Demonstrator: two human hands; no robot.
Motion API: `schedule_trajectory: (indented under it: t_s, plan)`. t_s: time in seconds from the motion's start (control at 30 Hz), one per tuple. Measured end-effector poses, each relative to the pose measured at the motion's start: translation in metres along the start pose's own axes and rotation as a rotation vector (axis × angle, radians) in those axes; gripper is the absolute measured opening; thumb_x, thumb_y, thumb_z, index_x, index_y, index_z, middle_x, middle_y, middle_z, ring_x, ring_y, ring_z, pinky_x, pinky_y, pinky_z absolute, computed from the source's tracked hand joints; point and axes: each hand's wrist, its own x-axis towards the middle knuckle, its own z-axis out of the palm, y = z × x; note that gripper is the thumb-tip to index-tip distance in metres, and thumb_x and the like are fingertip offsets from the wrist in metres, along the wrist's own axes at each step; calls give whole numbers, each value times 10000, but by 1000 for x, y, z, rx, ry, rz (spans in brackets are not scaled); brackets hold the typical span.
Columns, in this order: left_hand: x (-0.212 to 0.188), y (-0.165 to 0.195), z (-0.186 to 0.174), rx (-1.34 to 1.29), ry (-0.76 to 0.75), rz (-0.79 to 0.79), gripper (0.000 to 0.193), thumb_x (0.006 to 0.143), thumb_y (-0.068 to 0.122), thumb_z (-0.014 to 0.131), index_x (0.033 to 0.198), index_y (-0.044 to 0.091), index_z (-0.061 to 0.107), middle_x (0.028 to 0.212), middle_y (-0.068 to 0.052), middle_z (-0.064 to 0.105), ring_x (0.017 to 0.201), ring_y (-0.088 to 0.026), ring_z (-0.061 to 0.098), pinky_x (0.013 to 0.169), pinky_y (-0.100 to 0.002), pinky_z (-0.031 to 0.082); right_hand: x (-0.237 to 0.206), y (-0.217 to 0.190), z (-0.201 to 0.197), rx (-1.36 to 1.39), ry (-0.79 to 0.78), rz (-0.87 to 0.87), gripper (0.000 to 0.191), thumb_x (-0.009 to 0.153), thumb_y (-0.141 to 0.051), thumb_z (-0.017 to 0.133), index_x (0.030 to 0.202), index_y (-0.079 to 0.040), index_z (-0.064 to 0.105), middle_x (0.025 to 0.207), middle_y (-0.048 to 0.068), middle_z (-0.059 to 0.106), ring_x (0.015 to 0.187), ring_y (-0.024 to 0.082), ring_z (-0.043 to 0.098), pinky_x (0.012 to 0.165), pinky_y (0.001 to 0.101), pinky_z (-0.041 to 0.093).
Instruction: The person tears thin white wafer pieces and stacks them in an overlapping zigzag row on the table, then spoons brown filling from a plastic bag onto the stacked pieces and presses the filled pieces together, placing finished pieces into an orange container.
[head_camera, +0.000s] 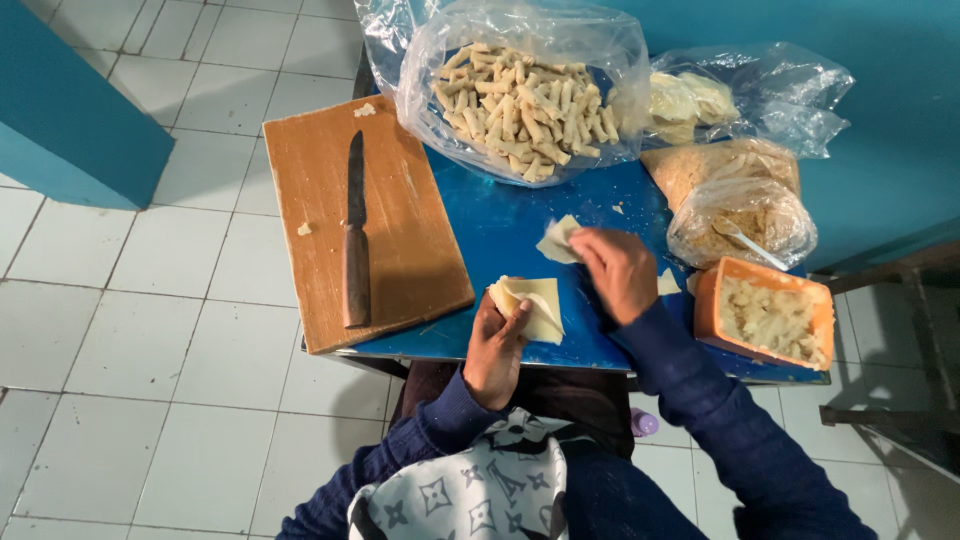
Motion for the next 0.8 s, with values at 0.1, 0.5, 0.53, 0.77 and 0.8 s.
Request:
schedule_trajectory:
  t_s: [0.1,0.5,0.53,0.77,0.8]
  plan:
    - [0,-1,-1,-31,8,-2,321,1014,114,625,1307,56,508,1164,-49,625,1057,-139,625,886,-303,539,-16,-12,-5,-24,30,-126,91,935,-76,725,1024,-76,742,1074,65,778,986,267,719,863,368,531]
    - [8,-9,-1,0,1,12,279,1038,160,626,1265,38,519,1157,-47,627,1056,-123,616,901,-293,523,-14,-28,-29,43,-63,-187,307,909,-48,724,1215,-23,732,1131,125,755,1005,285,721,879,401,526]
    - [9,-10,-1,-4,9,10,284,1031,161,628,1265,44,517,1155,-42,626,1056,-119,615,897,-289,522,-13,-32,-34,146,-93,-120,271,933,-72,720,1202,-37,726,1139,115,753,1017,273,726,873,384,538]
    - [18,-21,-3,45,-10,55,303,1047,178,638,1290,49,511,1158,-34,621,1050,-100,589,877,-260,487,-21,-58,-30,188,-51,-113,234,815,-188,823,978,-73,700,1040,101,655,941,271,657,814,357,524]
    - [19,-22,-4,68,-2,63,304,1050,183,639,1291,50,510,1150,-35,621,1036,-102,586,867,-262,485,-22,-54,-26,132,-14,-150,198,829,-184,819,943,-86,691,1031,89,641,980,273,649,833,356,519]
